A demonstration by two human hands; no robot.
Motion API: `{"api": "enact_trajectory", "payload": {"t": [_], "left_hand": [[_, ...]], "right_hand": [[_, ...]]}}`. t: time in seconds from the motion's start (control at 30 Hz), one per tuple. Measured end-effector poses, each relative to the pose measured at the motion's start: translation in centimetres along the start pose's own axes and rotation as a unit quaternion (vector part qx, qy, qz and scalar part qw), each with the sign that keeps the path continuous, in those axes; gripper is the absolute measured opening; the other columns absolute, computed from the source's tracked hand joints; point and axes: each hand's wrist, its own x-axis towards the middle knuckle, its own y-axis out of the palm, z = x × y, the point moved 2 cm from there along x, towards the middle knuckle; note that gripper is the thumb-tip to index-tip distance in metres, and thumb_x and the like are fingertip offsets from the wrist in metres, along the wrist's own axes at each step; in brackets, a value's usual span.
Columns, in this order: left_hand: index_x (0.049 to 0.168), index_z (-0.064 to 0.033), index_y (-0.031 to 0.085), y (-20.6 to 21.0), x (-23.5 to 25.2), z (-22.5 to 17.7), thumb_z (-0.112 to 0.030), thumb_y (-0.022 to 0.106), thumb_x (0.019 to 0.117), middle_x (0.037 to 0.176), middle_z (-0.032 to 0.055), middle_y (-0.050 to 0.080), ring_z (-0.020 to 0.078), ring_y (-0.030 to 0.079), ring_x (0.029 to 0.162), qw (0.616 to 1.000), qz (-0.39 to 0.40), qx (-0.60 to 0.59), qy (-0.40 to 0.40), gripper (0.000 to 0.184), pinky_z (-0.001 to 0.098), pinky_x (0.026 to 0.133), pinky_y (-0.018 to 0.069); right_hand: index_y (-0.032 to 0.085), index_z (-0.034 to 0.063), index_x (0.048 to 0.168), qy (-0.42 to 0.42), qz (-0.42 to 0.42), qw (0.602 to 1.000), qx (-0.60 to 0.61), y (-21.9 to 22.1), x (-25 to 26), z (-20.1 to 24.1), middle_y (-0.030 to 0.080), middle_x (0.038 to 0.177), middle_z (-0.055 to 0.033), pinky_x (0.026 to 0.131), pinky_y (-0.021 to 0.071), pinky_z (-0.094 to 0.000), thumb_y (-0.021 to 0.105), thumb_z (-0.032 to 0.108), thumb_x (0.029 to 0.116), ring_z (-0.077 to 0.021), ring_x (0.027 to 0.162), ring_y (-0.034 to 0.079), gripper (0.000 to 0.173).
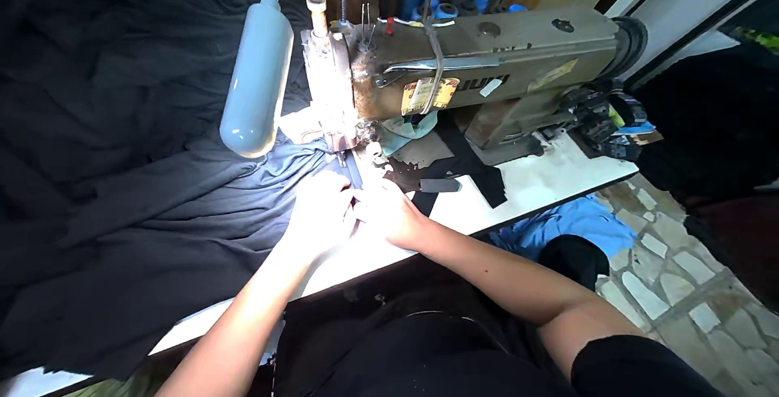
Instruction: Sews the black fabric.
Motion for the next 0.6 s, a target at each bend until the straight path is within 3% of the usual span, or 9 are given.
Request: {"api": "enact_trajectory", "payload": {"t": [0.07,0.23,0.37,0.5,0.6], "left_hand": [[0.09,-0.0016,0.076,0.3,-1.1,-1.3,-0.019,0.051,0.087,0.103,0.0163,0.074,0.0383,0.068,0.107,0.999,-0.036,-0.018,0.001,0.031,0.0586,0.088,0.0502],[0.097,-0.0041,0.076,0.8,-2.7,-1.6,-0.023,0.045,0.0929,0.099,0.0132,0.074,0.0343,0.068,0.104,0.998,-0.051,-0.022,-0.013,0.037,0.0554,0.089,0.0494],[0.098,-0.0044,0.077,0.9,-2.3,-1.2,-0.026,0.045,0.093,0.099,0.0128,0.073,0.0342,0.068,0.102,0.999,-0.037,-0.016,-0.007,0.039,0.0545,0.088,0.0498],[0.1,-0.003,0.076,1.1,-1.8,-0.7,-0.028,0.046,0.0922,0.102,0.0157,0.072,0.0381,0.066,0.106,0.999,-0.023,-0.017,-0.021,0.04,0.058,0.088,0.0482],[0.1,-0.0042,0.076,1.1,-1.2,-0.3,-0.03,0.045,0.094,0.101,0.0153,0.071,0.0379,0.066,0.103,0.999,-0.023,-0.011,-0.029,0.041,0.0578,0.087,0.0478]], "right_hand": [[0.077,0.0057,0.102,0.004,0.003,1.0,0.005,-0.2,0.0,0.0,0.073,0.118,-0.0166,0.105,0.0465,-0.0554,0.061,0.008,0.0958,-0.0349,0.117,0.066,0.017],[0.076,0.0022,0.11,0.017,0.008,0.998,0.053,-0.3,-0.5,-0.2,0.072,0.123,-0.0196,0.111,0.0413,-0.0553,0.059,0.005,0.0969,-0.037,0.124,0.064,0.023],[0.076,0.0034,0.11,0.012,0.005,0.999,0.031,-0.5,-0.3,-0.3,0.072,0.121,-0.0182,0.109,0.0423,-0.0546,0.061,0.007,0.0954,-0.0346,0.119,0.066,0.021],[0.077,0.0031,0.107,0.003,-0.049,0.998,0.031,0.0,0.0,-1.0,0.073,0.12,-0.0175,0.108,0.0451,-0.0534,0.066,0.009,0.0924,-0.0349,0.115,0.068,0.019],[0.076,0.0027,0.111,0.025,-0.026,0.999,0.039,0.0,0.3,-1.4,0.071,0.126,-0.0176,0.113,0.0392,-0.0533,0.069,0.005,0.091,-0.0361,0.123,0.063,0.022]]}}
